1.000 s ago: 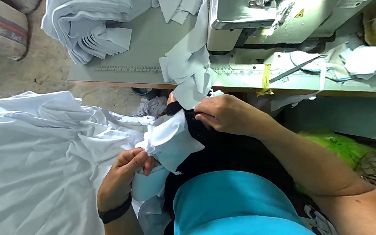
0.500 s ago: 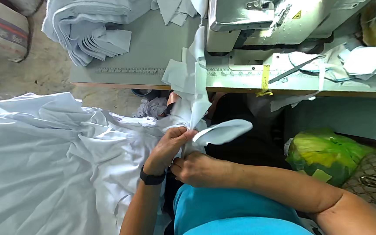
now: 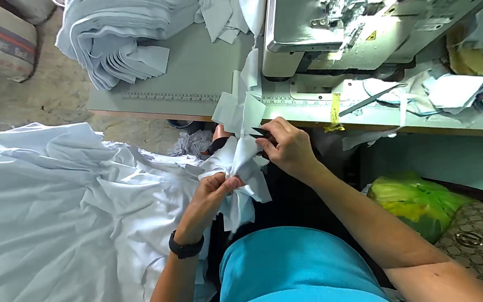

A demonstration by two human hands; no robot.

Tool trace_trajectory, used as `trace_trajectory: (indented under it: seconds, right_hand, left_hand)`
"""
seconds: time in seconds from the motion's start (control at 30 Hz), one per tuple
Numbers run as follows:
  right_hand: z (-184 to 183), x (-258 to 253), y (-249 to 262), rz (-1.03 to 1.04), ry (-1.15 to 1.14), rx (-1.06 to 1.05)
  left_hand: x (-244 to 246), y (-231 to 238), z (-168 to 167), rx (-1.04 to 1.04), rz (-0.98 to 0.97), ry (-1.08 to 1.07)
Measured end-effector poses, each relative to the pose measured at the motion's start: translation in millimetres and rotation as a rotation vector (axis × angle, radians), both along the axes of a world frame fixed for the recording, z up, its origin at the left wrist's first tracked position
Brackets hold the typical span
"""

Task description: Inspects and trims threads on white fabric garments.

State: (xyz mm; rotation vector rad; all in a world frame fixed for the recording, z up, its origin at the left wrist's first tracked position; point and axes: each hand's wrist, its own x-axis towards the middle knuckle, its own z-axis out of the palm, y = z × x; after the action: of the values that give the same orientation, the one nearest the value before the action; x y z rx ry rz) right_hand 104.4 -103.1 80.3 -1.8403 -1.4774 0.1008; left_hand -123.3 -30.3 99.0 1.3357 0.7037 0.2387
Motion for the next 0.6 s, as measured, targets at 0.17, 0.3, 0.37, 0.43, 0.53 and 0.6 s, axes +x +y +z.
trace_trajectory:
  seconds: [0.17,0.3,0.37,0.43,0.53,0.6]
  right_hand:
    - [-4.7,-10.7,22.2,0.051,0.028,0.123]
    - [12.5,-11.5,21.0,0.151,0.115,0.084]
    - [22.3,-13.7,8.4,0.199,0.196,0.023]
    - [22.2,-20.3,-9.3,0.286,0.247,0.007]
    - [5.1,-36.3,-28.8,0.371,0.141,0.092]
    - [-5.1,-44.9,-32.9,0.343,0.001,0.152]
  left_hand:
    - [3.9,-1.5,5.5,0.255,-0.177,0.154]
    - [-0.2,-8.6,10.4,0.784,-0.126,0.313]
    - [-1.3,-6.3,11.9,0.841,-0.050,0.321]
    - [-2.2,-3.5,12.8,0.769,0.000,0.294]
    - [-0.8,-2.3,11.2,0.683,0.044,0.289]
    - [1.4,-3.6,10.4,0.657,0.070,0.299]
